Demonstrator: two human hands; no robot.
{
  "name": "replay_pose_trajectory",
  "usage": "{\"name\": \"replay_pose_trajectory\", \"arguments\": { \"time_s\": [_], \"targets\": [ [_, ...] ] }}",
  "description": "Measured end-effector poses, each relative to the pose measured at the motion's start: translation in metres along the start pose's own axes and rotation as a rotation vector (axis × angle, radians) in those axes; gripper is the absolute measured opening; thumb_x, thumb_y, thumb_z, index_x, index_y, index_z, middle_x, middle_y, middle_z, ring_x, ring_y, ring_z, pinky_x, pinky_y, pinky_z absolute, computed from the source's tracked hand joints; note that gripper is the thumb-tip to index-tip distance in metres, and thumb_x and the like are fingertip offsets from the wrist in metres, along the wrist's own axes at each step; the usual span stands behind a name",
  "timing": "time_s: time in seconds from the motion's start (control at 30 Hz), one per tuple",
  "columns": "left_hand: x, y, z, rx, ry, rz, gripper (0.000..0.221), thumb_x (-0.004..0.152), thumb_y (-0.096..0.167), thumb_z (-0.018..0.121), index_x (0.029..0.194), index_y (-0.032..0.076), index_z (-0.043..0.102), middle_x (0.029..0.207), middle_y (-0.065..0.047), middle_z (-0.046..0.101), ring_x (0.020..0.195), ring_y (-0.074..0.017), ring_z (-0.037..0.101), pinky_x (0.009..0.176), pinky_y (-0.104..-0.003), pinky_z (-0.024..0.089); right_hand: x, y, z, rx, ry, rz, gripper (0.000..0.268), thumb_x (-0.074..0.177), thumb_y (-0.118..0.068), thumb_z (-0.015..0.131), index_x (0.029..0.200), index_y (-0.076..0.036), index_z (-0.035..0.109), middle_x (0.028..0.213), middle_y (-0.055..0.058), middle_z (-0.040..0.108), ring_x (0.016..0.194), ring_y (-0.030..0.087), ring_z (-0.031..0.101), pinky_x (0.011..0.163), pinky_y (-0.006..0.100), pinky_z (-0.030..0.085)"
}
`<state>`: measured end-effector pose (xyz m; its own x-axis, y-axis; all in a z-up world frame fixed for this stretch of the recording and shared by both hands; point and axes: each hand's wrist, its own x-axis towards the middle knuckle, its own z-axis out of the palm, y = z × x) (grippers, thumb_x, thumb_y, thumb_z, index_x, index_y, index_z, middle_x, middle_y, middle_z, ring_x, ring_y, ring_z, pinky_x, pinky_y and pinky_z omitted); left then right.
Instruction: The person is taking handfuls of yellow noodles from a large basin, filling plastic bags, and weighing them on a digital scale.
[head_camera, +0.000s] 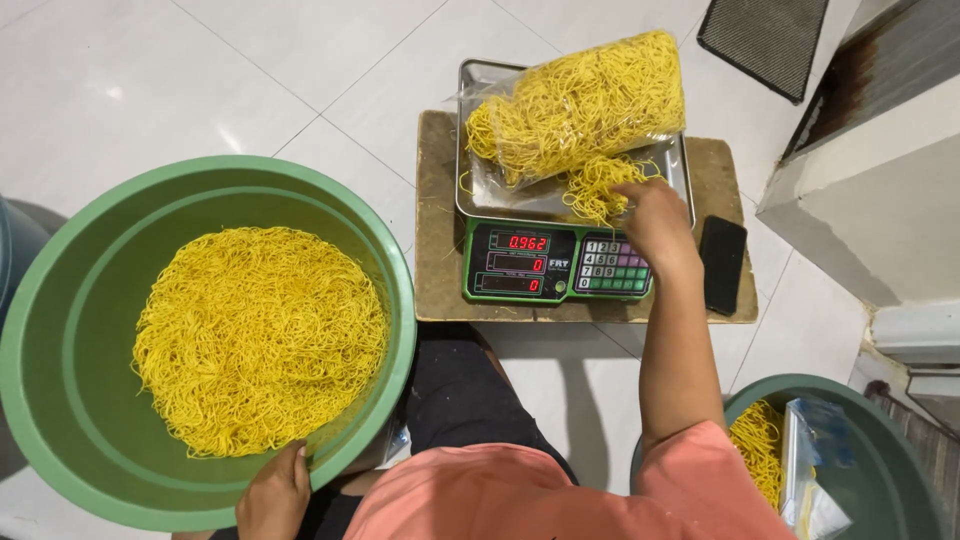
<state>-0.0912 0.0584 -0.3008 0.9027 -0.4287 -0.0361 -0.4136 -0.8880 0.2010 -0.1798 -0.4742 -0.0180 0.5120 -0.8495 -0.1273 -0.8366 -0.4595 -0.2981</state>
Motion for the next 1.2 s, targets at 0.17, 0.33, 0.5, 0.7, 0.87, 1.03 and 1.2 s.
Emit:
{"name": "replay_pose_trajectory", "arguments": {
  "time_s": [0.17, 0.33, 0.5, 0.7, 0.87, 1.03, 1.2],
  "targets": [
    [0.014, 0.004, -0.021, -0.274, -0.189, -0.087, 0.028, 0.092, 0.027, 0.063, 0.117, 0.019, 0.072, 0.108, -0.006, 0.078, 0.093, -0.0330, 0.074, 0.077, -0.043, 0.058, 0.007, 0.042, 0.010, -0.005, 0.069, -0.135, 0.052, 0.072, 0.019, 0.052, 0.110, -0.006, 0.077, 0.126, 0.016, 0.061, 0.105, 0.035, 0.062, 0.087, 0.043, 0.053],
    [0.048, 0.005, -0.005, -0.391, -0.217, -0.082, 0.032, 0.091, 0.025, 0.063, 0.120, 0.015, 0.071, 0.114, -0.008, 0.076, 0.101, -0.0316, 0.072, 0.085, -0.041, 0.057, -0.010, 0.051, 0.003, 0.143, 0.231, -0.416, 0.050, 0.069, 0.019, 0.047, 0.105, 0.001, 0.076, 0.114, 0.020, 0.065, 0.100, 0.037, 0.061, 0.086, 0.041, 0.048],
    [0.113, 0.032, 0.003, -0.353, -0.313, 0.051, 0.041, 0.088, 0.022, 0.068, 0.127, 0.013, 0.067, 0.121, -0.016, 0.069, 0.106, -0.0371, 0.067, 0.089, -0.046, 0.055, -0.036, 0.037, -0.004, 0.210, 0.311, -0.521, 0.041, 0.094, 0.026, 0.053, 0.119, 0.004, 0.075, 0.113, 0.016, 0.066, 0.080, 0.023, 0.054, 0.068, 0.032, 0.042],
    [0.172, 0.105, -0.045, -0.106, -0.495, -0.006, 0.101, 0.078, -0.024, 0.052, 0.162, 0.026, 0.027, 0.169, -0.022, 0.007, 0.153, -0.0416, 0.012, 0.124, -0.054, 0.018, -0.057, 0.001, 0.001, 0.301, 0.240, -0.579, 0.024, 0.099, 0.017, 0.065, 0.117, 0.003, 0.073, 0.114, 0.015, 0.069, 0.093, 0.024, 0.064, 0.078, 0.032, 0.053],
    [0.157, 0.024, 0.125, -0.301, -0.594, -0.229, 0.047, 0.095, 0.030, 0.055, 0.140, 0.015, 0.055, 0.139, -0.018, 0.056, 0.129, -0.0398, 0.054, 0.108, -0.051, 0.045, -0.044, 0.003, 0.038, 0.303, 0.127, -0.650, 0.024, 0.094, 0.009, 0.069, 0.110, -0.008, 0.076, 0.107, 0.014, 0.072, 0.095, 0.031, 0.068, 0.079, 0.039, 0.051],
    [0.144, 0.020, 0.007, -0.296, -0.744, -0.076, 0.064, 0.087, 0.004, 0.067, 0.148, 0.018, 0.053, 0.140, -0.027, 0.060, 0.132, -0.0400, 0.059, 0.104, -0.054, 0.052, -0.056, -0.020, 0.062, 0.322, -0.022, -0.691, 0.022, 0.092, -0.002, 0.070, 0.103, -0.019, 0.080, 0.102, 0.010, 0.076, 0.097, 0.033, 0.072, 0.091, 0.044, 0.054],
    [0.137, 0.016, -0.128, -0.455, -0.423, 0.040, 0.069, 0.079, -0.007, 0.065, 0.145, 0.012, 0.053, 0.122, -0.030, 0.068, 0.119, -0.0470, 0.065, 0.101, -0.055, 0.053, -0.069, -0.058, 0.084, 0.397, -0.175, -0.796, 0.018, 0.091, -0.002, 0.070, 0.102, -0.014, 0.079, 0.099, 0.011, 0.076, 0.097, 0.035, 0.074, 0.089, 0.046, 0.056]
  ]
}}
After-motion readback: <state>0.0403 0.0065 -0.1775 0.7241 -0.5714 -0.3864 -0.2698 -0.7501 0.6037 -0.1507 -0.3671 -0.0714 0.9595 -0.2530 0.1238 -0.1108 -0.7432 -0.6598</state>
